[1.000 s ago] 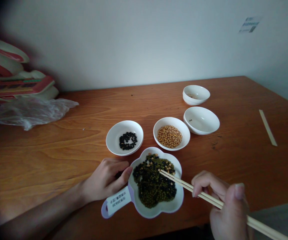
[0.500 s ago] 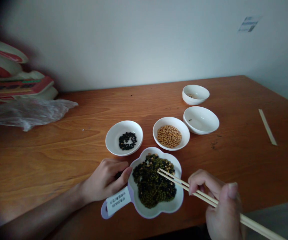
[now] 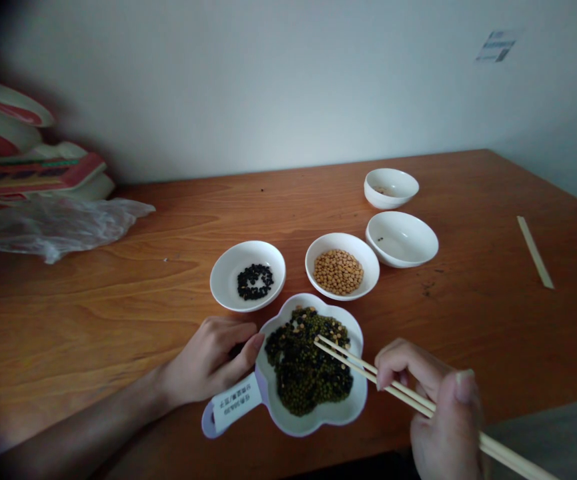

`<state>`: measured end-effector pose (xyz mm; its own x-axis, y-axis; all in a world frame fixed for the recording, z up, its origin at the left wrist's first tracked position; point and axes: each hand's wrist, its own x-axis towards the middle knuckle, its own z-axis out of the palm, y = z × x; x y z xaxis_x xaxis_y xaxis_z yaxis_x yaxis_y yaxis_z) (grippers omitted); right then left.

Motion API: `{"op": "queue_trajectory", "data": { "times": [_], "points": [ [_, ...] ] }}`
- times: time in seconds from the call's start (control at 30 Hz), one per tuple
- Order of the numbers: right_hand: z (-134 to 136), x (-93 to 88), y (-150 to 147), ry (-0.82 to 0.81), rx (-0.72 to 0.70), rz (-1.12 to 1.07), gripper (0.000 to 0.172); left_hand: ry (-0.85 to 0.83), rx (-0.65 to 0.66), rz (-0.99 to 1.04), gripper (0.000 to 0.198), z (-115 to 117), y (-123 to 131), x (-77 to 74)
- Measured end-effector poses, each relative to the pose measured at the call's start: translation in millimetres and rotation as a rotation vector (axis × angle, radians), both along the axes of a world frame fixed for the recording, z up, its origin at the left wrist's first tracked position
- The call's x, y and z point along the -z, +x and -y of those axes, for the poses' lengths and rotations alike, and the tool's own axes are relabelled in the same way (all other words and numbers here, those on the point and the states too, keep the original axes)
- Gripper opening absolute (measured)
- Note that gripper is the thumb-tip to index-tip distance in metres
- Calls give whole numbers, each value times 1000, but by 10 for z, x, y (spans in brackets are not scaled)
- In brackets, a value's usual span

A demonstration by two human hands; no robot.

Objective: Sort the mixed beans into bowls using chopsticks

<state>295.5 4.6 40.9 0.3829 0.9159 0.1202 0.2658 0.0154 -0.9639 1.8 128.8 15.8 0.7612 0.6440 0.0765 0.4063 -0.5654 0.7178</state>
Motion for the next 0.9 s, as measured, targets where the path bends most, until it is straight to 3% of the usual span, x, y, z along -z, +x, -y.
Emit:
{"op": "queue_trajectory", "data": {
  "times": [0.17, 0.3, 0.47, 0.9],
  "points": [
    [9, 69, 67, 5, -65, 44, 87, -5, -7, 0, 40, 3, -4, 5],
    [2, 32, 16, 35, 25, -7, 84, 1, -9, -5, 40, 4, -12, 16],
    [-15, -26, -33, 13, 7, -11, 87, -2, -10, -5, 40, 2, -11, 12],
    [20, 85, 6, 42, 18, -14, 84, 14, -3, -4, 40, 5, -5, 4]
  ]
}}
